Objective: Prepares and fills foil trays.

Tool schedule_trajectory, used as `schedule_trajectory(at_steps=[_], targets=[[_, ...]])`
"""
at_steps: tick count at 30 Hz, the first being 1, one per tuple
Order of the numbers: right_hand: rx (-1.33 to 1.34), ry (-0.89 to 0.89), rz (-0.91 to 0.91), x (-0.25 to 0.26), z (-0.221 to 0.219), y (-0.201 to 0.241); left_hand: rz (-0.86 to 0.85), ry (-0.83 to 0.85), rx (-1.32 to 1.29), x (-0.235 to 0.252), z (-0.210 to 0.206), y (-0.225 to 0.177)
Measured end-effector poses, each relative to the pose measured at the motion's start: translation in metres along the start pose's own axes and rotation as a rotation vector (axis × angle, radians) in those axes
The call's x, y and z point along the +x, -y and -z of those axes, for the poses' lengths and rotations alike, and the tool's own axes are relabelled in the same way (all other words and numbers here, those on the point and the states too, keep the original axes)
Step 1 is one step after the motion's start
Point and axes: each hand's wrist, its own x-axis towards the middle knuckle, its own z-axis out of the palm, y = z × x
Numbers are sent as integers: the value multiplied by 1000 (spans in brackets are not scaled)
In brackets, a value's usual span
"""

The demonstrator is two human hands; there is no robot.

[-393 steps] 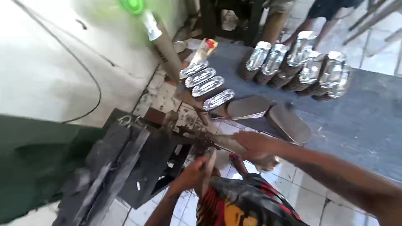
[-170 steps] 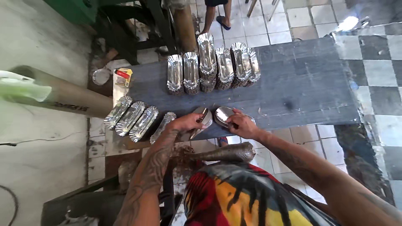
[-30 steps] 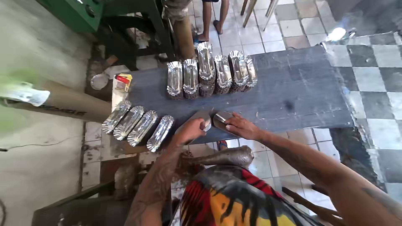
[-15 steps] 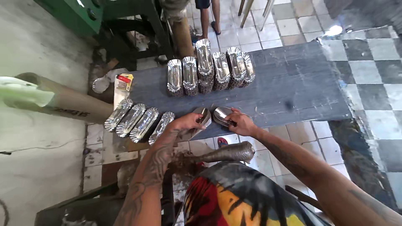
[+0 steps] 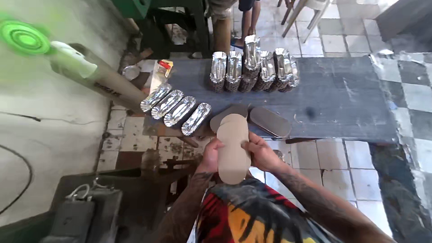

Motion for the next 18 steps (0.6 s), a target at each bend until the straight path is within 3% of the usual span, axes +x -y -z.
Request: schedule_trajectory(at_steps=[2,3,4,5,7,9,11,14,18], targets=[[125,238,-34,-5,4,13,-157,133,-237,-11,-5,14],[196,297,-27,-6,4,13,-222,320,-344,-6,-3,27],[228,309,-13,-4,6,8,-239,471,-397,5,0,39],[172,266,-3,-2,16,0,-234,458,-353,16,5,50],[-234,152,-2,-3,61,-31,-101,182,118,37,27,80],[-852,208,-26,-23,122,-66,125,270,709,75,49,115],[-1253,400,-177,-52,163,-84,196,389,1119,122,50,151],[-1354,527,-480,-100,190,-110,366,357,1440,177,36,193],[-1305,478,-658,-119,177,-123,489,343,1427,180,28,196]])
